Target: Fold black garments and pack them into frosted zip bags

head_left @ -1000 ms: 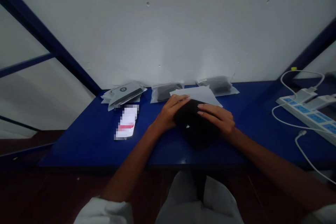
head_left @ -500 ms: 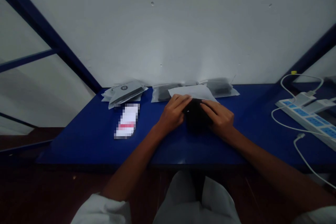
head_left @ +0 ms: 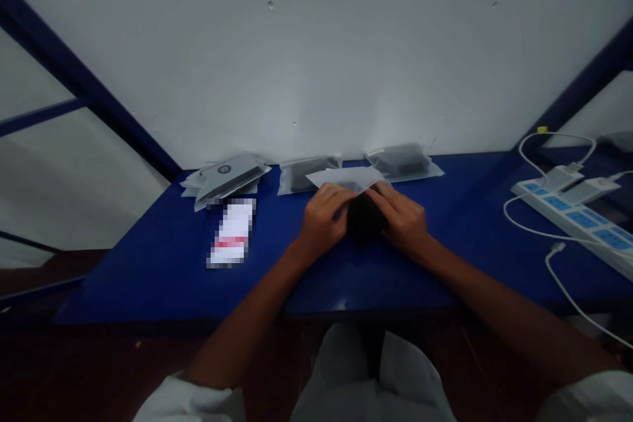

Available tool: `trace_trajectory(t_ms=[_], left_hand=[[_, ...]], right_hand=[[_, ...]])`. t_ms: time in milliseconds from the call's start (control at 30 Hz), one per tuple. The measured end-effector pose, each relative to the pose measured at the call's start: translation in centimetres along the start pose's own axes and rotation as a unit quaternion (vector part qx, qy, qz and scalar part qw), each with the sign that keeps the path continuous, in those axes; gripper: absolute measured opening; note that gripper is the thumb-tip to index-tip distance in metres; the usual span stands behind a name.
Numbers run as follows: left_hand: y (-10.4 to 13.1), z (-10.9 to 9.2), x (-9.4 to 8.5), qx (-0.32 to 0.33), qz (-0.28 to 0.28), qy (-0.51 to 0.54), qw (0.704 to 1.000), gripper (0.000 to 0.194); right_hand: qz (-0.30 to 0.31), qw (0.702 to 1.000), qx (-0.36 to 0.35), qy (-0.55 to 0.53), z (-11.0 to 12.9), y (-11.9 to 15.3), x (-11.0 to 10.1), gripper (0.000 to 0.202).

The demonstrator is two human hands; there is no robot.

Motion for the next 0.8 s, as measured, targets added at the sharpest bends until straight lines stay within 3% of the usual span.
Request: trace_trajectory(t_ms=[133, 200, 400, 567, 667, 800], left_hand=[[-0.2, -0.9, -0.1, 0.023, -0.022, 0.038, 0.999, 0.017], [-0.2, -1.6, 0.0, 0.037, -0.026, 0.046, 0.998, 0.017], [0.2, -3.4, 0.3, 0.127, -0.039, 0.0, 0.991, 0.023], [0.7, -3.8, 1.3, 0.189, 0.011, -0.087, 0.978, 0.016], [0.4, -3.7, 1.5, 0.164, 0.009, -0.169, 0.972, 0.016], [-0.3, -3.5, 1.0, 0.057, -0.035, -0.291, 0.954, 0.011]], right_hand=[[0.027, 0.994, -0.074, -0.071, 0.2, 0.2, 0.7, 0.046], [0.046, 0.994, -0.066, -0.068, 0.2, 0.1, 1.0, 0.044], [0.098, 0.99, 0.08, 0.056, 0.0, -0.2, 1.5, 0.03], [0.173, 0.964, 0.168, 0.109, -0.8, 0.1, 2.2, 0.014], [0.183, 0.958, 0.193, 0.106, -1.2, 0.2, 2.1, 0.017], [0.146, 0.962, 0.216, 0.084, -1.2, 0.1, 1.6, 0.032]])
Point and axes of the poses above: each hand's wrist, its own y-axis away from the middle knuckle, its own x-axis out of the palm, z = x × y, the point moved 5 cm from there along -y, towards the middle knuckle, and after that the axes turned 4 degrees about y, right-handed, at the moved point
